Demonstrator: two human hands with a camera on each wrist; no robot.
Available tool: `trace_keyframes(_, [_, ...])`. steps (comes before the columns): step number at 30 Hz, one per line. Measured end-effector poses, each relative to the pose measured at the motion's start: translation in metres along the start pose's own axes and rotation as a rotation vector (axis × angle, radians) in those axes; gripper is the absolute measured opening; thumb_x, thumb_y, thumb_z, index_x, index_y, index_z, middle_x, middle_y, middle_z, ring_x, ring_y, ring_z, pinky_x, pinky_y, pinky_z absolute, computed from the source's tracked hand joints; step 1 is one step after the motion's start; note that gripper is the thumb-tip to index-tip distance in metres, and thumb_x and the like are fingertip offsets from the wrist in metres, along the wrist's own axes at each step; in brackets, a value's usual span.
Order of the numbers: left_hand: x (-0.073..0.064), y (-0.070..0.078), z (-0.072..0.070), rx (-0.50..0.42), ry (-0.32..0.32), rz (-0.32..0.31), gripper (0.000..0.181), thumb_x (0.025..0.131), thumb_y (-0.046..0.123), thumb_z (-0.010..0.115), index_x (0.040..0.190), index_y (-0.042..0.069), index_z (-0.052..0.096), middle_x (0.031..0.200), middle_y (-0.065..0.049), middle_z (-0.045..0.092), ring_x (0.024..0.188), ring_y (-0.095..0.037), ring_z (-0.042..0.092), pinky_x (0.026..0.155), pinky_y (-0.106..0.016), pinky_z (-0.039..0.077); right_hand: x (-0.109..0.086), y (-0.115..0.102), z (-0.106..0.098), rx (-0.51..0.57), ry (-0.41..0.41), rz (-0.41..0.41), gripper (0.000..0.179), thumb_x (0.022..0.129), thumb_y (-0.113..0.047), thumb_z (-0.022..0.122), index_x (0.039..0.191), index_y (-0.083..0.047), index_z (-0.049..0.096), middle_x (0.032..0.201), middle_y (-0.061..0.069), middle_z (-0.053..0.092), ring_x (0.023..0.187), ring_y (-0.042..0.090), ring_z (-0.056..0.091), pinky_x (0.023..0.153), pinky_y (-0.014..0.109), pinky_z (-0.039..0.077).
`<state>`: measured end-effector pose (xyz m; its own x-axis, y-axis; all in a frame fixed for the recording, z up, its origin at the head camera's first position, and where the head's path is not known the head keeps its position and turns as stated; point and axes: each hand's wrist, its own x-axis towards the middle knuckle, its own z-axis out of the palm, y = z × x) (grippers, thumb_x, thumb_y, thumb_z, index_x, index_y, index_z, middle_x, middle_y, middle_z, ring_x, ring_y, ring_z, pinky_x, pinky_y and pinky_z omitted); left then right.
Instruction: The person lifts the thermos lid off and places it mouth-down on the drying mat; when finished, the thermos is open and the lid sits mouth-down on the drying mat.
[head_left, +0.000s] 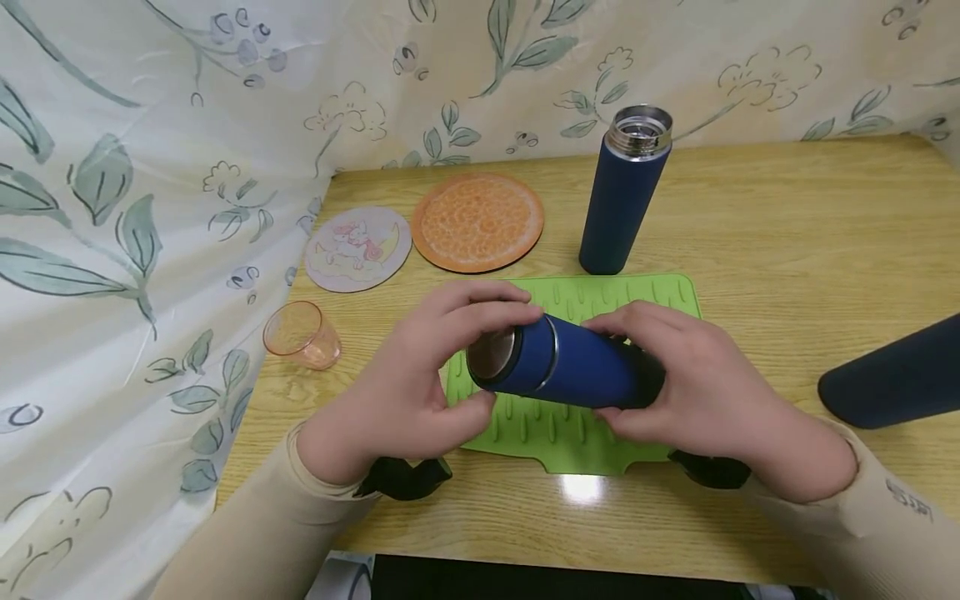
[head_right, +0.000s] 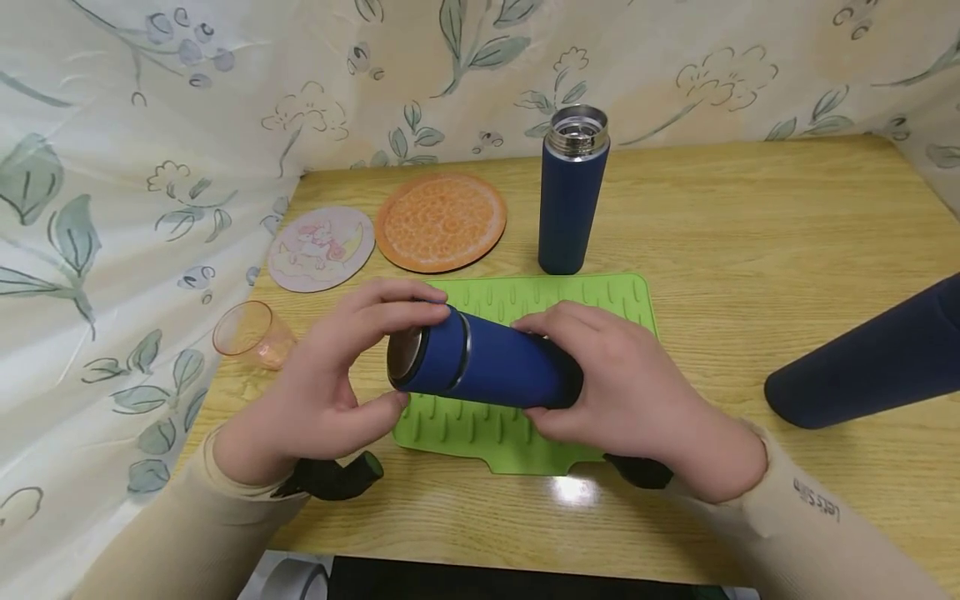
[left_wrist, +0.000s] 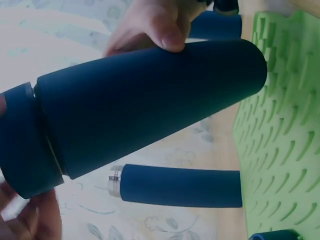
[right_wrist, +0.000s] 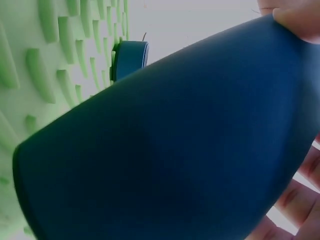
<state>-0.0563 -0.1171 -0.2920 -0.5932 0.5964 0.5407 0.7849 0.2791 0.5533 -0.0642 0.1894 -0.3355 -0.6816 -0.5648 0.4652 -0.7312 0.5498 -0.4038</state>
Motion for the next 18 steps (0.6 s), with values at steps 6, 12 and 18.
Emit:
trace_keyframes(6, [0.0002, 0.0008, -0.0009, 0.165, 0.036, -0.185, 0.067, 0.081, 0.038, 0.093, 0.134, 0.005, 0.067, 0.128, -0.006, 0.071, 0.117, -0.020, 0.062, 0.099, -0.042, 0.055, 0.0008, 0.0008, 0.0002, 0.004, -0.017, 0.011, 0.085, 0.057, -0.022, 0.108, 0.134, -0.016, 0.073, 0.118, -0.006, 0.076, 0.100, 0.013, 0.071, 0.082, 0.046, 0.061])
trace_keyframes(12, [0.0013, -0.0025, -0.0082, -0.014, -0.088, 0.046, 0.060, 0.084, 0.000, 0.077, 0.142, 0.006, 0.064, 0.160, -0.017, 0.055, 0.154, -0.032, 0.047, 0.122, -0.049, 0.043, 0.0012, 0.0030, -0.0015, -0.002, -0.033, 0.021, 0.084, 0.058, -0.022, 0.107, 0.135, -0.014, 0.073, 0.120, -0.002, 0.076, 0.102, 0.016, 0.072, 0.082, 0.048, 0.062])
trace_keyframes(18, [0.0013, -0.0009, -0.0085, 0.013, -0.108, -0.070, 0.053, 0.090, 0.007, 0.085, 0.141, 0.007, 0.071, 0.145, -0.011, 0.068, 0.124, -0.020, 0.064, 0.090, -0.035, 0.060, -0.0001, 0.0029, -0.0011, -0.008, -0.045, 0.030, 0.084, 0.059, -0.022, 0.107, 0.135, -0.016, 0.073, 0.119, -0.004, 0.076, 0.102, 0.014, 0.071, 0.082, 0.047, 0.061])
